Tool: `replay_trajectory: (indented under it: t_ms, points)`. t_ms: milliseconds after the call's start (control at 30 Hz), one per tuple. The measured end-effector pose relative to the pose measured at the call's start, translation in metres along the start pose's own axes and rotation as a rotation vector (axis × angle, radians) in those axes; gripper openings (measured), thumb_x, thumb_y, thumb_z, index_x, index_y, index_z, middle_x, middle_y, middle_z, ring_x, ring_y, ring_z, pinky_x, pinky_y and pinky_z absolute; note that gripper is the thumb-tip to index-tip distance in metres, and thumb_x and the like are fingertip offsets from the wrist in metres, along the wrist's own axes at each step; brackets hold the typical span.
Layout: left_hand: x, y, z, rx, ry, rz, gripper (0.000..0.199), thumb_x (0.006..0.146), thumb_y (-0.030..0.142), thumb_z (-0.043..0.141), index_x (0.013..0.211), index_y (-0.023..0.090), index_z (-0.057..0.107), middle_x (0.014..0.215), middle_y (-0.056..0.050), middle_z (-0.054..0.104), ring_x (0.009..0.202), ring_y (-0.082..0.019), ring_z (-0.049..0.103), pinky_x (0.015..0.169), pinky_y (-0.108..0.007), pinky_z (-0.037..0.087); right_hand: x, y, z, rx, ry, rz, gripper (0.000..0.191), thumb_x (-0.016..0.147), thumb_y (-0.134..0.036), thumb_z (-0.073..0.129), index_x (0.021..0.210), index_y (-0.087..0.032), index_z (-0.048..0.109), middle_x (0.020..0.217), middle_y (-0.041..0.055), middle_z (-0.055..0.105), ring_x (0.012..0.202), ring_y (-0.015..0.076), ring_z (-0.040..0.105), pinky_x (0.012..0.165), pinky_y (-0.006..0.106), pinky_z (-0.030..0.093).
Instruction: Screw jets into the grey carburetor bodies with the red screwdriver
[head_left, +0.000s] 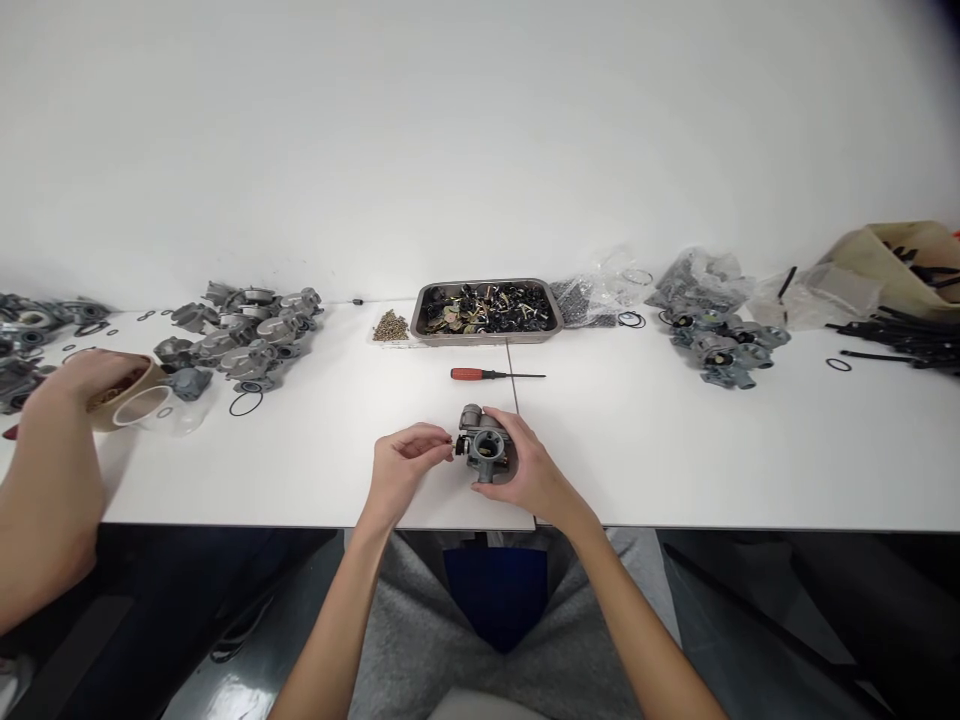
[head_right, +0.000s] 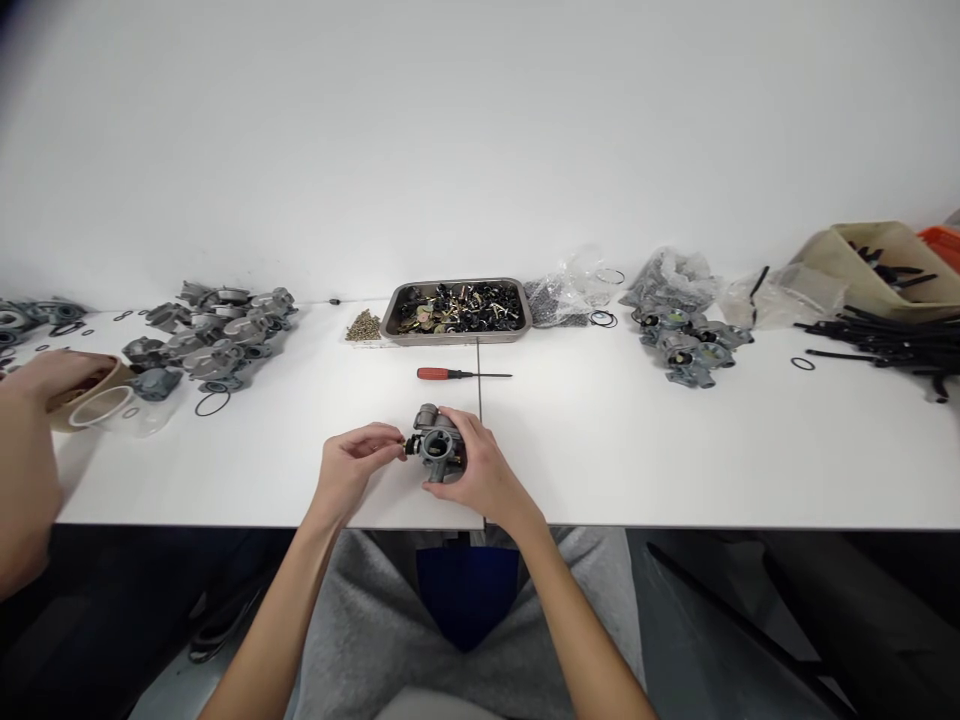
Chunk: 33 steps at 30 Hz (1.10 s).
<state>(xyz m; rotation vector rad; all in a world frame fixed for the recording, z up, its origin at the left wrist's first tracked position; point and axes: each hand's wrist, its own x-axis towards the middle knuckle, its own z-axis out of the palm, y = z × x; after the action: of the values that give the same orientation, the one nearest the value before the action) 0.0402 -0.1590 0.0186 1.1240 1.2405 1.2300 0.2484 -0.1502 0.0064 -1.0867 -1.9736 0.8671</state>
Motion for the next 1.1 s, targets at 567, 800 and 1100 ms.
replay_trajectory:
  t_ms: [567,800,1100]
  points:
    - [-0.004,-0.008,0.007,-0.128,0.003,0.015,0.017,0.068,0.026,0.080,0.077,0.013,0.074,0.088,-0.006,0.069,0.069,-0.013,0.066,0.071,-0.027,0.056,0.000,0.001,0.001,-0.005,0.003,-0.008,0.089,0.070,-0.032,0.080,0.146,-0.032,0.033,0.145,0.0075,0.044,0.135,0.0284,0.043,0.113,0.044,0.039]
    - [-0.011,-0.002,0.000,-0.046,-0.046,0.013,0.016,0.072,0.029,0.077,0.078,0.014,0.073,0.090,-0.006,0.069,0.073,-0.013,0.066,0.073,-0.026,0.055,0.006,0.002,-0.007,-0.028,-0.107,-0.016,0.091,0.070,-0.036,0.081,0.147,-0.032,0.031,0.149,0.0079,0.042,0.135,0.0289,0.044,0.113,0.046,0.038]
    - [0.033,0.016,-0.021,0.458,0.023,0.217,0.022,0.083,0.029,0.060,0.099,0.018,0.069,0.093,-0.006,0.071,0.086,-0.015,0.066,0.084,-0.028,0.053,0.036,-0.003,-0.060,-0.032,-0.390,0.074,0.097,0.074,-0.057,0.074,0.154,-0.034,0.025,0.159,0.0084,0.031,0.141,0.0336,0.038,0.108,0.050,0.044]
